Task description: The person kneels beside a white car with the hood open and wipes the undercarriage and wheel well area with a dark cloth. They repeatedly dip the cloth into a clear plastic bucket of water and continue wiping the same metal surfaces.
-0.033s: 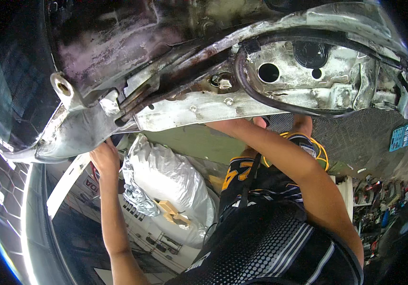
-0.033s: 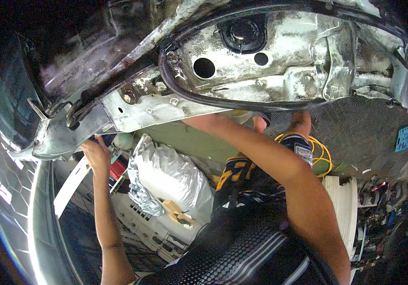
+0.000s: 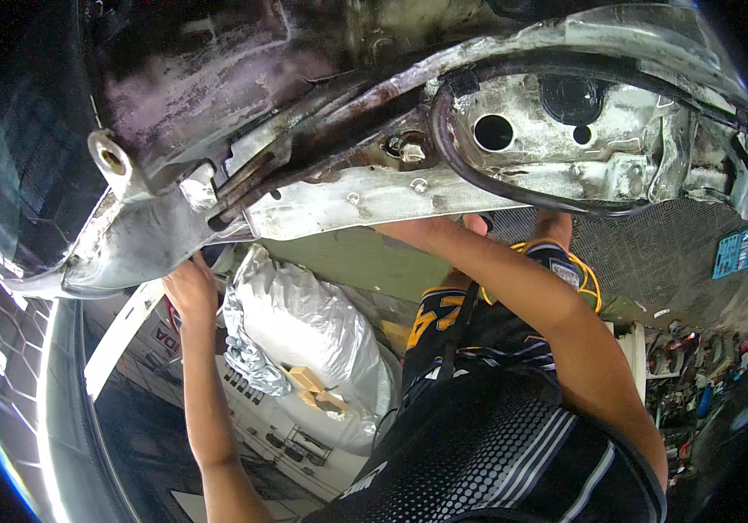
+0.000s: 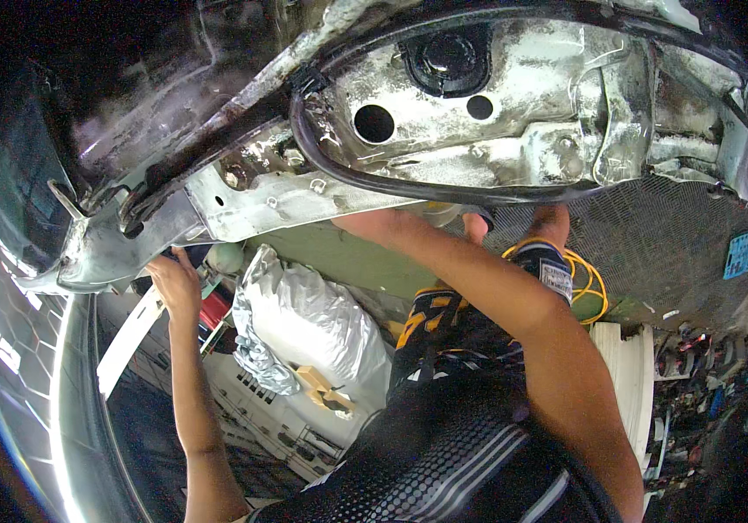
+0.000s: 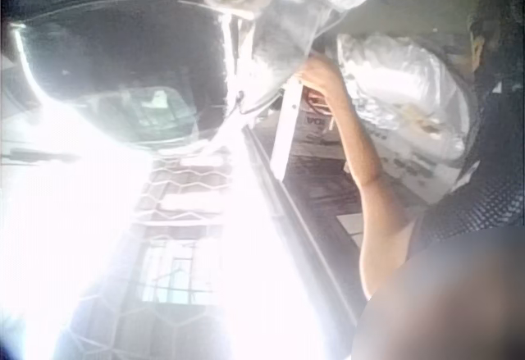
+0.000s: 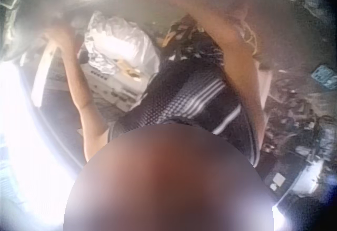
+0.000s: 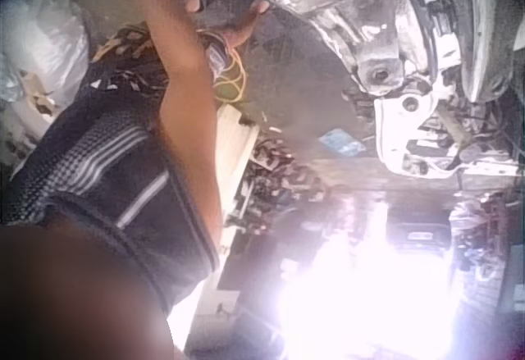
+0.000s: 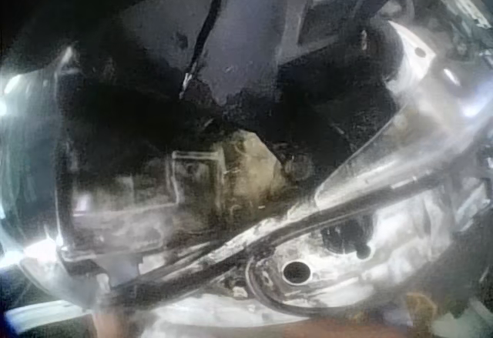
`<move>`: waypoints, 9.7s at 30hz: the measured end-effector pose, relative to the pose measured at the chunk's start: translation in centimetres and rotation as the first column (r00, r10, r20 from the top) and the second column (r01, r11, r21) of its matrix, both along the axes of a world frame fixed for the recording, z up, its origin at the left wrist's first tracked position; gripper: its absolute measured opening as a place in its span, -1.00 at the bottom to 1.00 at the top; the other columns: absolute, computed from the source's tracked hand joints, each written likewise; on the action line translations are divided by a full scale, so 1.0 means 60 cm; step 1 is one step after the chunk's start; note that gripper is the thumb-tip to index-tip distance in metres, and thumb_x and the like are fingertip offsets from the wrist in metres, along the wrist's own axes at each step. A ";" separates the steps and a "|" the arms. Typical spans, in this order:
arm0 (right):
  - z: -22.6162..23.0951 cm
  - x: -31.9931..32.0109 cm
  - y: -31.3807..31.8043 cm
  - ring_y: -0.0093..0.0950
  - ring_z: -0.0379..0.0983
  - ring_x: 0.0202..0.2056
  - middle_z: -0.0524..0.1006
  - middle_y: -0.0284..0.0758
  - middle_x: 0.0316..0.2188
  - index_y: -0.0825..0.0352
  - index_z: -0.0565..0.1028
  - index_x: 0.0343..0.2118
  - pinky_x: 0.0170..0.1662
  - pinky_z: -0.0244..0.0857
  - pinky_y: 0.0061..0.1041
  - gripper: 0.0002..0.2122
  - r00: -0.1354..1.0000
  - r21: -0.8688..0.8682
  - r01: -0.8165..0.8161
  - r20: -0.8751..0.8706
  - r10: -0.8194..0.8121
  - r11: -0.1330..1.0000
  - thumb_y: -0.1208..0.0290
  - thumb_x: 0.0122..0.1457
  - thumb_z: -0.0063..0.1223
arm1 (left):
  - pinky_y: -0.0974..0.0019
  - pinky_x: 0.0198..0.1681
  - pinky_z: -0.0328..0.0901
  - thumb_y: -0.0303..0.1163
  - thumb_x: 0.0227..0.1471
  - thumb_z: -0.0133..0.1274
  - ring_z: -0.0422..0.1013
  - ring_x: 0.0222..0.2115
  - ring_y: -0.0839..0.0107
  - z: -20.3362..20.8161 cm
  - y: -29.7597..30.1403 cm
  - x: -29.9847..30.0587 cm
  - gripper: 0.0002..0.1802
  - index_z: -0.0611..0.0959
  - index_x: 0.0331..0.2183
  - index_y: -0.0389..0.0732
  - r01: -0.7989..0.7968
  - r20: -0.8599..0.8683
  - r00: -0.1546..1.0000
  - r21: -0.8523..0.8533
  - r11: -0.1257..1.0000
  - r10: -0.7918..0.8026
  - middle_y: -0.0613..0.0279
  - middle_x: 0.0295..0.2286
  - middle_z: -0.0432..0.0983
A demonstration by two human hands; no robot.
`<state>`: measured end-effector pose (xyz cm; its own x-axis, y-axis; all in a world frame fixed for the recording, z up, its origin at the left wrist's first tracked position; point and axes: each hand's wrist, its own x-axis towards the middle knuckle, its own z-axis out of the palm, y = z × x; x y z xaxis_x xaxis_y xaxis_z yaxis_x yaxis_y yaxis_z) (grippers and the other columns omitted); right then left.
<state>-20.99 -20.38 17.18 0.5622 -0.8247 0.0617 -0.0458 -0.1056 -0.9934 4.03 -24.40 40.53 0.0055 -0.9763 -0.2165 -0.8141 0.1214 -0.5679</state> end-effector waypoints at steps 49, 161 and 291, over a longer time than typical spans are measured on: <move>-0.119 0.058 -0.002 -0.21 0.49 -0.02 0.56 -0.18 -0.08 0.29 0.52 -0.02 0.06 0.34 -0.33 -0.65 0.971 0.087 0.107 0.207 -0.123 0.990 0.25 0.17 0.19 | 0.33 0.00 0.23 -0.28 0.21 0.08 0.39 -0.16 0.36 -0.124 0.110 -0.046 -0.56 0.48 0.06 -0.24 -0.423 -0.829 0.559 -0.284 0.860 0.001 0.17 -0.20 0.50; -0.062 0.049 -0.022 -0.16 0.40 -0.17 0.46 -0.11 -0.19 0.28 0.41 -0.03 -0.02 0.28 -0.15 -0.60 0.995 0.049 -0.082 0.056 0.080 0.995 0.45 -0.01 -0.08 | 0.00 -0.12 0.39 -0.44 -0.24 0.22 0.39 -0.10 0.01 0.027 -0.083 -0.092 -0.50 0.72 -0.16 0.26 0.813 -0.205 0.582 0.170 0.556 -0.787 0.00 -0.13 0.42; -0.089 0.046 0.054 -0.29 0.31 0.12 0.35 -0.13 0.11 0.33 0.27 0.19 0.16 0.27 -0.32 -0.53 0.558 -0.596 -0.360 -0.754 -0.346 0.718 0.19 0.29 -0.22 | -0.05 0.11 0.13 -0.34 -0.31 0.16 0.16 0.09 -0.01 0.003 -0.076 -0.058 -0.40 0.69 -0.10 0.37 0.822 -0.221 0.570 0.157 0.548 -0.791 -0.08 0.04 0.22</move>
<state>-18.21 -17.12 11.85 0.6571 -0.7490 0.0843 -0.7300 -0.6603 -0.1765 0.58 -28.93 40.70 -0.7985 -0.4805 -0.3625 -0.3625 0.8647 -0.3477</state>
